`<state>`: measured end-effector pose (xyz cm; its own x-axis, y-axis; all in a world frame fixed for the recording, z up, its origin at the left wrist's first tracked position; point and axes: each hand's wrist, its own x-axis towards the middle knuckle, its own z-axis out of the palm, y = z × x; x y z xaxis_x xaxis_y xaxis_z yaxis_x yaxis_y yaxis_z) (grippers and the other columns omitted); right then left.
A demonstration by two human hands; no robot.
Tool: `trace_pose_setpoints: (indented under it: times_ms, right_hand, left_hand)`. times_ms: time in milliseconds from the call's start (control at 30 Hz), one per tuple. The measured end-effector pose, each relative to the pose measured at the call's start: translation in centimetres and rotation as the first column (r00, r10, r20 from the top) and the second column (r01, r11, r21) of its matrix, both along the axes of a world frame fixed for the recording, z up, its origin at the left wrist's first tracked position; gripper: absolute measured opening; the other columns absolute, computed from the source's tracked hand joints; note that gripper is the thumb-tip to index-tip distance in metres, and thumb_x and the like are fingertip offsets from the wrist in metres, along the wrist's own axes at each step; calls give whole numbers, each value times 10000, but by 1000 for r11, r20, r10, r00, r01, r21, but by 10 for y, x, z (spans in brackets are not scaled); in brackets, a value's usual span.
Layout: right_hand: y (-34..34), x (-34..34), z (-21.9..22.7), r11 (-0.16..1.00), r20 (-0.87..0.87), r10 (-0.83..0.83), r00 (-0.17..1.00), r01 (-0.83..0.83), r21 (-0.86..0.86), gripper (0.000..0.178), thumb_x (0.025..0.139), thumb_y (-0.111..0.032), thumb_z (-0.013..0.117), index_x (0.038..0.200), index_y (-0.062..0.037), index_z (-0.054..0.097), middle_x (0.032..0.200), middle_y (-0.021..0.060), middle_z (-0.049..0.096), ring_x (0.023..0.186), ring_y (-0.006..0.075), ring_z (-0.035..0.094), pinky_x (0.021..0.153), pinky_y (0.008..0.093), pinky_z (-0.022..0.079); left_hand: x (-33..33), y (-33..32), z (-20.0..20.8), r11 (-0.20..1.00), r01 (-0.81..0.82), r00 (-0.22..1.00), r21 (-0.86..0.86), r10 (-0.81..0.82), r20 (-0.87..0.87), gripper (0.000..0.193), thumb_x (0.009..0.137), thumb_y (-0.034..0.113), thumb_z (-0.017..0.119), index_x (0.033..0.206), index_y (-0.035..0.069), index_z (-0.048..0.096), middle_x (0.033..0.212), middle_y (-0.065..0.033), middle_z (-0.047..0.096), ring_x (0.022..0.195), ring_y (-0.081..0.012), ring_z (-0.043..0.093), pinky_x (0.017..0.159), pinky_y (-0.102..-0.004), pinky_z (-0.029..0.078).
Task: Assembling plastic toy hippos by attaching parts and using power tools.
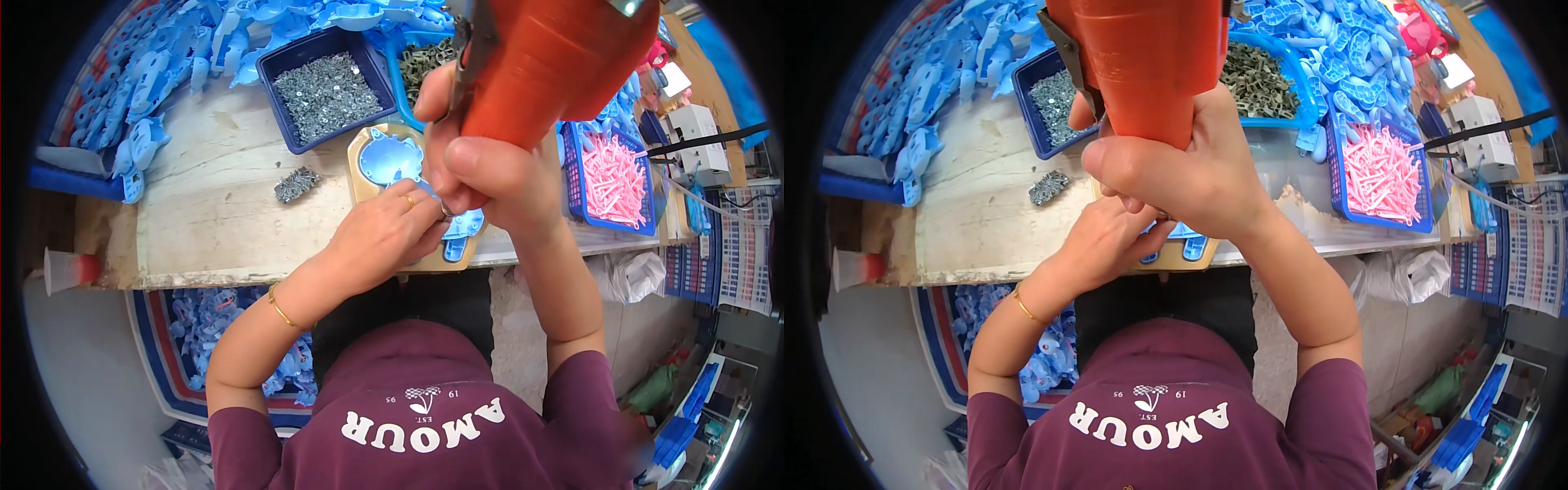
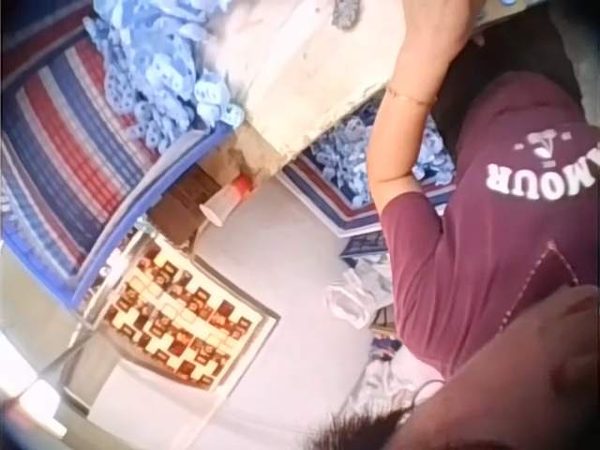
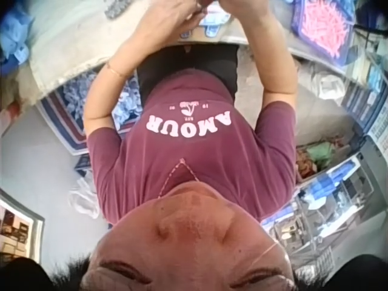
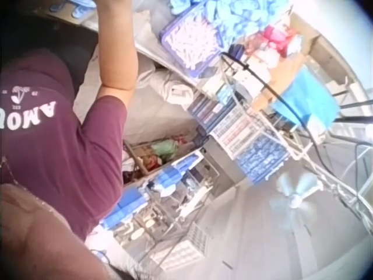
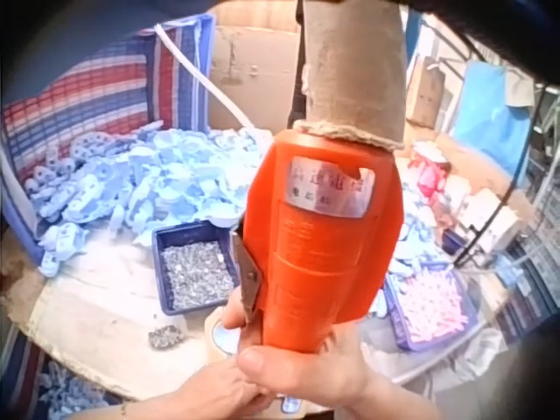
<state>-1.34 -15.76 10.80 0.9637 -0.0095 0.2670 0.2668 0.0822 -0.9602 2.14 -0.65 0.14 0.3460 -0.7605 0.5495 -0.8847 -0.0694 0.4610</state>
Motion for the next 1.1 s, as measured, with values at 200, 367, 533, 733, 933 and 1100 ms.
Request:
trace_pose_setpoints:
  times_ms: [200,367,533,733,933,1100]
  right_hand:
    - [-10,-7,1,995,-7,77,997,-76,59,405,797,-167,668,1108,47,522,620,84,602,411,102,469,406,243,405]
    - [-16,-12,-8,994,-1,91,996,-90,59,421,795,-177,687,1110,49,523,624,84,603,411,101,468,406,242,405]
    - [-11,-15,-11,998,28,29,999,-31,51,425,792,-185,685,1112,48,530,625,80,599,430,99,477,414,235,391]
    - [-24,-16,-26,977,45,-208,977,209,-28,407,803,-191,672,1113,50,564,638,79,597,474,106,513,438,239,400]
    - [-31,-10,-40,981,-34,-195,980,195,-5,380,823,-175,678,1110,46,563,678,83,603,516,115,532,473,241,427]
    - [-32,-11,-45,974,-22,-224,974,224,-19,366,825,-176,674,1104,35,566,672,82,601,517,116,532,479,244,432]
  left_hand:
    - [-8,-4,-4,991,127,970,-46,-134,-204,128,914,140,678,957,59,590,869,-83,605,891,-282,609,706,-403,527]
    - [-7,-6,0,992,121,987,26,-117,-109,139,919,159,679,957,62,588,878,-74,611,893,-272,612,705,-387,520]
    - [-10,-7,0,997,64,997,31,-63,-42,227,868,222,733,976,73,602,939,-62,638,925,-257,618,748,-382,521]
    - [-7,-11,6,999,-28,998,43,26,50,381,756,267,798,1050,81,644,1034,-44,646,1008,-247,606,869,-374,503]
    - [-6,-12,-8,992,-47,990,115,31,136,312,790,273,770,1013,80,668,1022,-32,651,1037,-228,597,909,-377,482]
    - [-7,-12,-11,988,-50,992,144,33,122,272,816,280,751,984,78,680,1009,-31,655,1011,-223,593,901,-363,478]
